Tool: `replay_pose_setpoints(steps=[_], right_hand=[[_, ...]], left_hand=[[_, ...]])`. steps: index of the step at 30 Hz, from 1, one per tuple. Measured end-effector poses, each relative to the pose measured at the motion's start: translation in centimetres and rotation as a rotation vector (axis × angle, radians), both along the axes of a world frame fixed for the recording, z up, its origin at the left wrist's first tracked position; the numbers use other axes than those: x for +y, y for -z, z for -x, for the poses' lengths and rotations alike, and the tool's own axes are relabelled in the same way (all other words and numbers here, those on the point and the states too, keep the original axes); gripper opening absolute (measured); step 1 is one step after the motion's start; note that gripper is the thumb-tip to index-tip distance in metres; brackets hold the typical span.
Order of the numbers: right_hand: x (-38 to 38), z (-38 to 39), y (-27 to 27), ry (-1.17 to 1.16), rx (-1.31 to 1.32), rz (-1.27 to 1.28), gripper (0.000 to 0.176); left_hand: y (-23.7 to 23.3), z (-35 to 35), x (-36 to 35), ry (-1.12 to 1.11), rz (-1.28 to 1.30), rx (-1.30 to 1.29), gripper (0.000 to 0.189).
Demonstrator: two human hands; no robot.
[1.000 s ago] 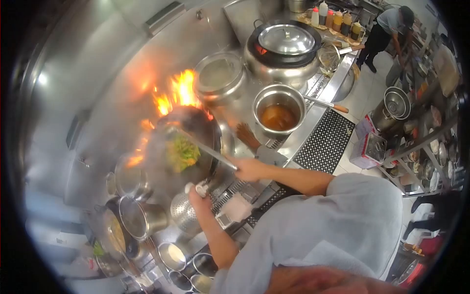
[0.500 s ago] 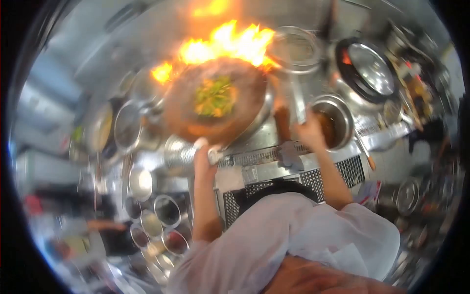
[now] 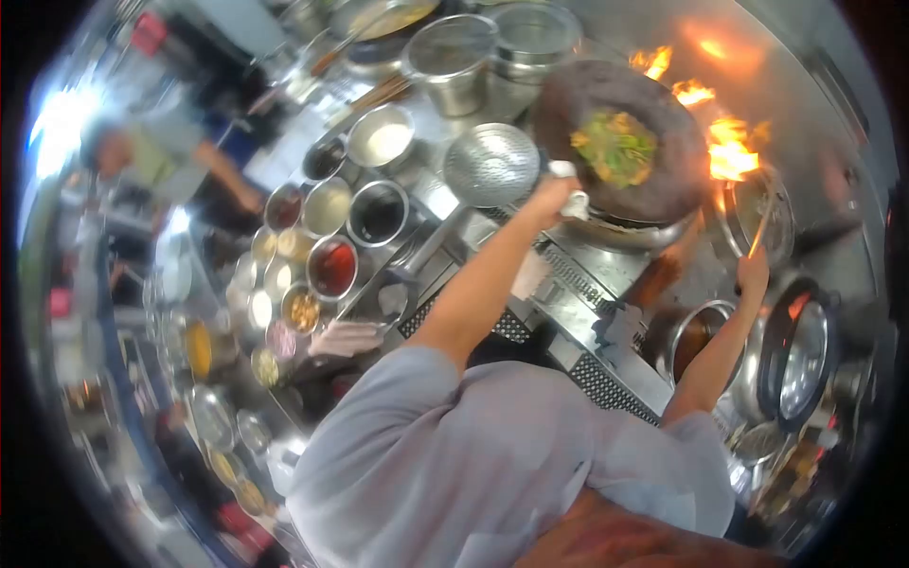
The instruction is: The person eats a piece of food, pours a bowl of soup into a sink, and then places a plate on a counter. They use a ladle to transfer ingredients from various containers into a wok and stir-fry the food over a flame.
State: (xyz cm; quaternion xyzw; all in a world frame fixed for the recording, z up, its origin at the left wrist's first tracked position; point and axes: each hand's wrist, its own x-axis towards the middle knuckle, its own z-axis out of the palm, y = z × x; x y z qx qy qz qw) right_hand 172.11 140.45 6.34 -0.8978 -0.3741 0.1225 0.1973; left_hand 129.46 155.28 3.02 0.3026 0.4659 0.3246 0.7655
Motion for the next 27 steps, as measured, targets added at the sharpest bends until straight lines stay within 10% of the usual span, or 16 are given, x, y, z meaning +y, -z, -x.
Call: replay_pose_setpoints(steps=[4, 8, 15, 19, 27], right_hand=[[-0.6, 12.2, -1.4, -0.04, 0.397, -0.606, 0.058], [-2.6, 26.3, -3.7, -0.118, 0.797, -0.564, 0.046], [-3.2, 46.8, 1.5, -0.341, 0.779, -0.134, 0.039], [0.5, 53.0, 5.0, -0.69, 0.534, -0.102, 0.041], [5.6, 62.2, 4.5, -0.655, 0.451, 0.196, 0.035]], left_hand=[[2.7, 3.5, -0.8, 0.151, 0.173, -0.377, 0.034], [2.3, 14.8, -5.1, 0.125, 0.097, -0.447, 0.053], [2.2, 39.4, 6.1, 0.046, -0.725, 1.25, 0.045], [4.3, 41.7, 10.9, 0.566, -0.661, 1.515, 0.045], [5.2, 41.9, 8.6, 0.253, -0.839, 1.594, 0.034]])
